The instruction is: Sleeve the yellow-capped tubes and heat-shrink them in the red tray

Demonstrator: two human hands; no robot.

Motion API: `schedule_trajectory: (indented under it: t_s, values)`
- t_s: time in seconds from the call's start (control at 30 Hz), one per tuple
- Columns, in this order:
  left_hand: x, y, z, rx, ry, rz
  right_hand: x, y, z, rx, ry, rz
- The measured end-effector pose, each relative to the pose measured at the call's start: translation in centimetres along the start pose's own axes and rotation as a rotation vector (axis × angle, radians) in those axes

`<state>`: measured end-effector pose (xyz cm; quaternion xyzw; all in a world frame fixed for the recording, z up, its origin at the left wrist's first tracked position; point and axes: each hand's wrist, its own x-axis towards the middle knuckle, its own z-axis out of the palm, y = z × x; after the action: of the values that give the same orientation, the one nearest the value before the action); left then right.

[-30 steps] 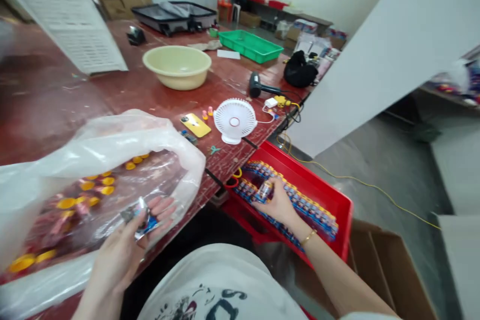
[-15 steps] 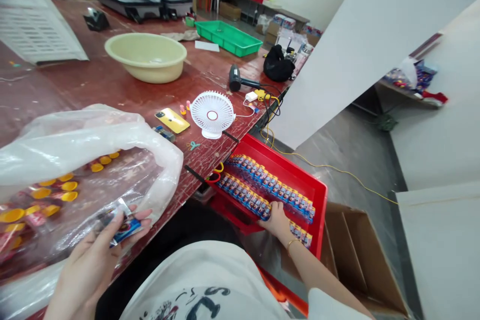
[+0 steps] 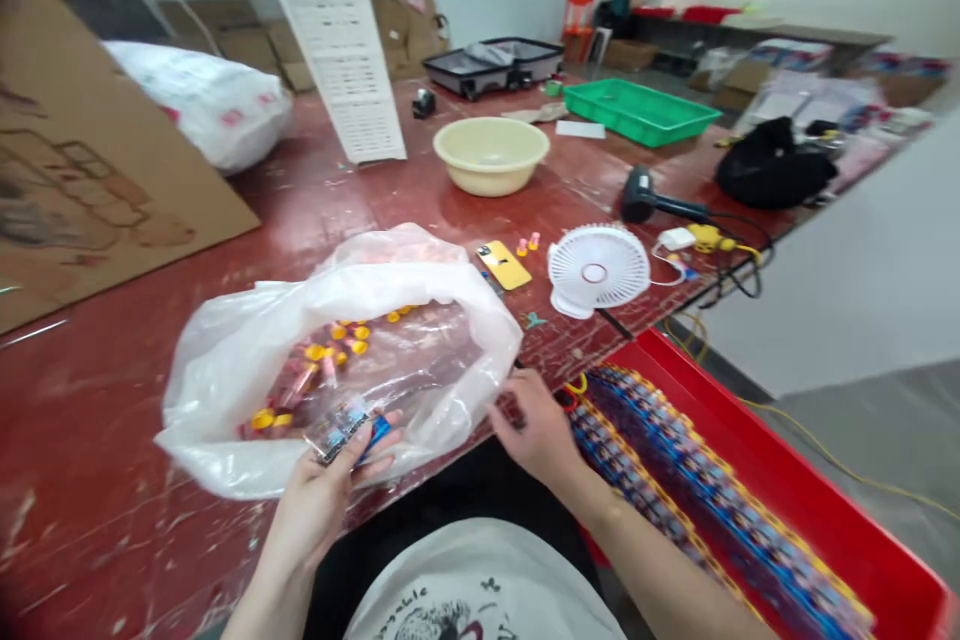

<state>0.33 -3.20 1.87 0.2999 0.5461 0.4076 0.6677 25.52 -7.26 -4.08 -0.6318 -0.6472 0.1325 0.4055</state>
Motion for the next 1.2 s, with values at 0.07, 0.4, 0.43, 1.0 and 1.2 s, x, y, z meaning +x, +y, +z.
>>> schedule_trajectory:
  t_s: [0.07, 0.4, 0.43, 1.0, 1.2]
  values:
    - [-0.6, 0.4, -0.7, -0.026, 0.043, -0.013, 5.5, -3.5, 5.7, 0.122, -0.233, -0.121]
    - [-1.5, 1.0, -2.4, -0.093, 0.14, -0.014, 15.0, -8.6, 19.0, 0.265, -0.37, -0.001]
    - [-1.4, 0.9, -2.4, -0.09, 0.137, -0.017, 14.6, -8.1, 17.9, 0.302, -0.366, 0.025]
    - [1.1, 0.0, 1.4, 0.04, -0.153, -0.103, 10.2, -7.0, 2.1, 0.885, -0.256, 0.115]
    - [1.1, -0.2, 1.5, 0.01, -0.143, -0.064, 10.3, -8.9, 0.9, 0.651, -0.165, -0.252]
